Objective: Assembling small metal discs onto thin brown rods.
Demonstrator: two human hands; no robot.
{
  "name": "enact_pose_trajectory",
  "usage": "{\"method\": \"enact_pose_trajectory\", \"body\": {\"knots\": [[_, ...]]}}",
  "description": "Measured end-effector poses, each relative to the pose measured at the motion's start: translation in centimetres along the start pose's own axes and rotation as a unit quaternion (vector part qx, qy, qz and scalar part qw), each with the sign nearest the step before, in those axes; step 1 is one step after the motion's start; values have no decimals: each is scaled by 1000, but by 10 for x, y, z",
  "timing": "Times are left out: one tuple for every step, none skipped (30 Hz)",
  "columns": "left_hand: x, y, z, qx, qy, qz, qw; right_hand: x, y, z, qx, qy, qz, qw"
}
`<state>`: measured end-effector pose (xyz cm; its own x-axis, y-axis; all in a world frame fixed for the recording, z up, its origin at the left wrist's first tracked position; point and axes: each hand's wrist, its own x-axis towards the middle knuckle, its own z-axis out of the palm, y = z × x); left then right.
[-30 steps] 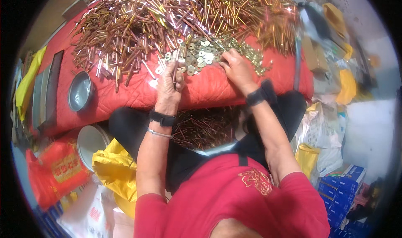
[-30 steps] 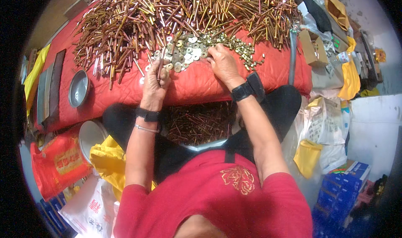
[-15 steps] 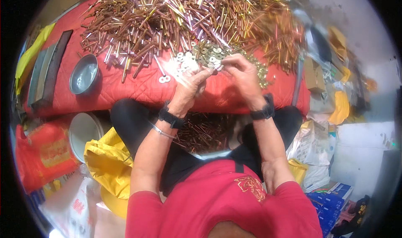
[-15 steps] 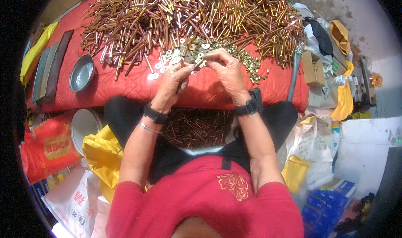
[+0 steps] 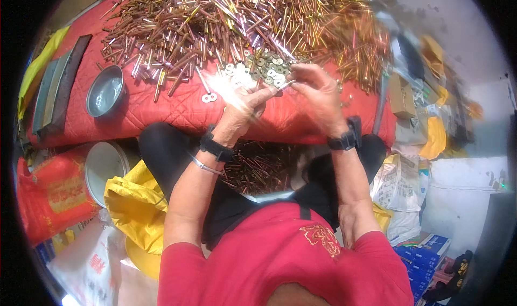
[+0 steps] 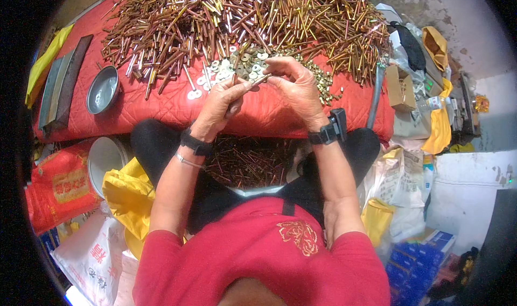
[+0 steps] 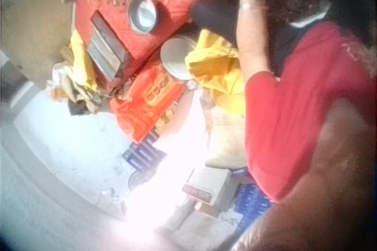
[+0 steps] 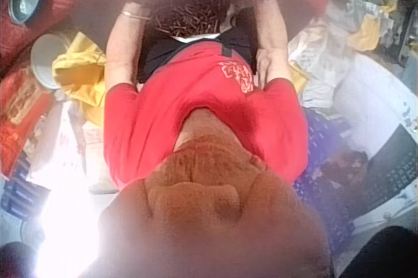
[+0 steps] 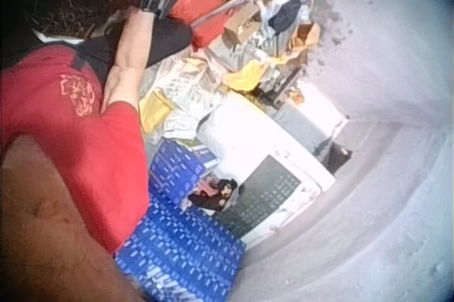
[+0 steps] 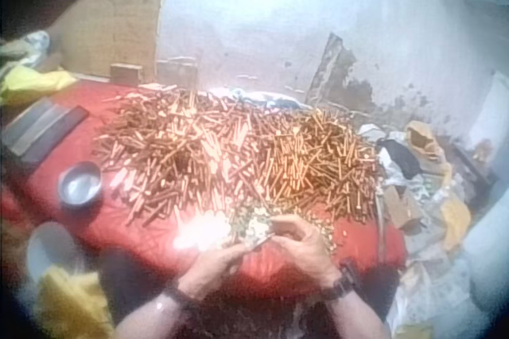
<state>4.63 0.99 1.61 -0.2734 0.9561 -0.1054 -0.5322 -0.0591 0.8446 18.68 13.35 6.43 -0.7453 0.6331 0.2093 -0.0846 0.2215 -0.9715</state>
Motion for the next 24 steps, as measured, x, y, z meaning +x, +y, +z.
{"method": "enact_pose_trajectory", "body": {"knots": [[-1,1,0,2,-1,-3,1000,0,-3,1,-7,2,4,1000],[-1,2,0,19,3,-5,1000,0,-4,2,-15,4,7,1000],[-1,4,2,35,6,-6,999,0,-3,-2,-47,-18,19,999],[0,4,3,50,9,-7,999,0,0,-8,-80,-40,30,996],[0,4,4,79,6,4,997,0,3,-13,-113,-62,42,991],[0,4,4,107,5,14,994,-1,6,-14,-146,-67,42,986],[0,3,4,136,4,25,990,-1,9,-15,-180,-72,42,980],[0,3,4,131,1,18,991,-2,12,-18,-213,-77,42,973],[0,3,3,127,-2,12,992,-2,11,-18,-208,-81,70,972],[0,2,2,122,-4,5,992,-2,9,-18,-203,-85,97,971],[0,1,1,105,-3,0,994,-2,7,-18,-197,-88,124,968],[0,0,1,88,-2,-3,996,-2,9,-15,-178,-46,75,980],[0,0,1,72,-1,-7,997,-1,13,-9,-157,-4,27,987],[1,0,0,65,-1,-9,998,-1,15,-5,-136,39,-23,990],[2,1,-1,59,-1,-12,998,-2,13,-4,-155,26,-22,987],[2,2,-2,52,-1,-15,999,-2,12,-2,-175,13,-22,984],[2,2,-2,50,-2,-16,999,-2,10,-2,-194,0,-21,981],[1,2,-2,48,-1,-16,999,-1,6,-2,-241,-16,-14,970],[1,2,-2,46,-1,-17,999,2,0,-4,-287,-31,-7,957],[0,2,-3,48,-2,-19,999,3,-3,-5,-333,-47,1,942],[0,2,-3,49,-5,-19,999,2,-2,-8,-271,-38,48,961],[1,2,-3,51,-8,-19,999,1,1,-10,-207,-29,94,973],[1,2,-3,50,-8,-18,999,0,5,-12,-142,-21,140,980],[2,2,-3,49,-9,-16,999,0,11,-10,-170,0,62,983]]}}
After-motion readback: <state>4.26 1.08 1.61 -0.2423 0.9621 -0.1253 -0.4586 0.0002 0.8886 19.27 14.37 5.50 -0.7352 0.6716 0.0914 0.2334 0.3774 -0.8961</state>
